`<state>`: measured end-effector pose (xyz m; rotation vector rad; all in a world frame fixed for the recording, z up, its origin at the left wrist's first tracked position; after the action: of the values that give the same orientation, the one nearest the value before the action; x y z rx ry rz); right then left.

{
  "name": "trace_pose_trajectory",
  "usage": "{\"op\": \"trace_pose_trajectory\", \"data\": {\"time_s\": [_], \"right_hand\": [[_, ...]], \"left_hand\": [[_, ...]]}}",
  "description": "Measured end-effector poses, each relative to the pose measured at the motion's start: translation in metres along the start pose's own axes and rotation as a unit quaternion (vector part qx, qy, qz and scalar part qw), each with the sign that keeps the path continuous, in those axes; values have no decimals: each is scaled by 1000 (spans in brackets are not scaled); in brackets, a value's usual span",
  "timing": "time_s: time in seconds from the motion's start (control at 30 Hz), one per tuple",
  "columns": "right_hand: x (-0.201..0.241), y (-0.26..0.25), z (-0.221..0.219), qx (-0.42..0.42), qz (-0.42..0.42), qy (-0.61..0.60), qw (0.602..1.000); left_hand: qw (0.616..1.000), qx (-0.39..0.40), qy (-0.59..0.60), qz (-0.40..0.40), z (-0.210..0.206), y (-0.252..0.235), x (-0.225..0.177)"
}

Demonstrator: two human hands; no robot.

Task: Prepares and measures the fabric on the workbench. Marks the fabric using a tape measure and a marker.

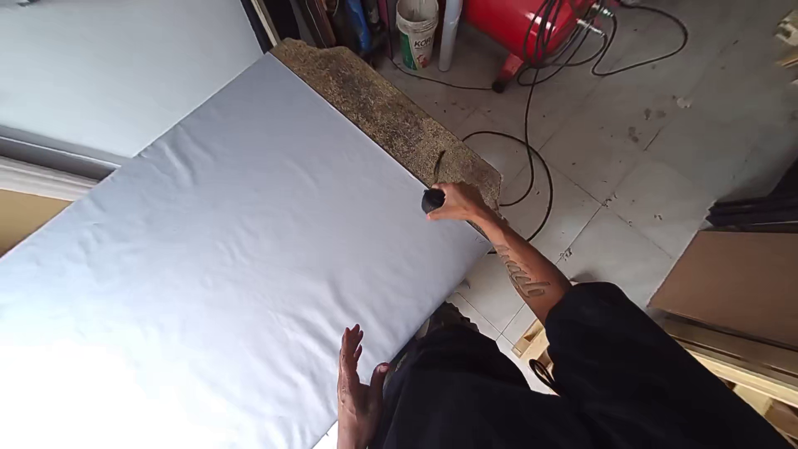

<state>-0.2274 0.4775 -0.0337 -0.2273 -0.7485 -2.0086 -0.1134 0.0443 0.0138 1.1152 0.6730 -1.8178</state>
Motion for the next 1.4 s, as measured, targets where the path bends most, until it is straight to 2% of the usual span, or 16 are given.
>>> {"op": "trace_pose_trajectory", "data": {"time_s": [0.07,0.17,0.23,0.33,0.4,0.47,0.57,0.77,0.9,1.07,1.2,1.27,1.33,1.4], "right_hand": [[66,75,-37,108,136,54,983],[141,189,-97,224,286,85,928],[169,243,-121,272,316,86,905],[182,286,-137,294,261,50,918],[177,302,-144,295,222,12,929],[168,312,-149,286,201,-68,934],[151,329,-163,254,166,-137,943],[154,374,-187,177,60,-151,971],[169,389,-178,109,114,-276,948],[182,400,-127,64,208,-393,894],[169,411,-86,0,286,-491,823],[157,406,-73,-12,305,-513,802],[142,393,-66,-37,308,-491,814],[121,370,-67,-65,274,-463,840]], "left_hand": [[999,-6,51,-7,1,-3,5],[995,8,85,-42,10,-6,3],[992,71,81,-60,21,0,1],[958,223,181,-24,25,31,9],[927,283,245,-17,23,57,21],[922,280,269,-15,24,80,29],[941,270,199,-30,31,99,36],[955,285,78,-11,50,122,46],[955,287,52,-55,60,116,29],[937,333,94,-44,53,104,14],[955,277,107,-18,37,96,21],[967,239,90,-9,28,83,28],[977,203,64,-8,20,62,36],[984,177,20,-13,18,24,43]]}}
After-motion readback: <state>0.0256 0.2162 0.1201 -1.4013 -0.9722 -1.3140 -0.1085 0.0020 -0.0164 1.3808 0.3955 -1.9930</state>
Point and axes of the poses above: each hand's wrist, its own y-axis away from the middle knuckle, its own z-axis out of the back of the hand, x = y × z, the point moved 4 cm from there along -y, towards the middle knuckle, and after that the axes turned 5 degrees about -z, right-handed, at the moved point
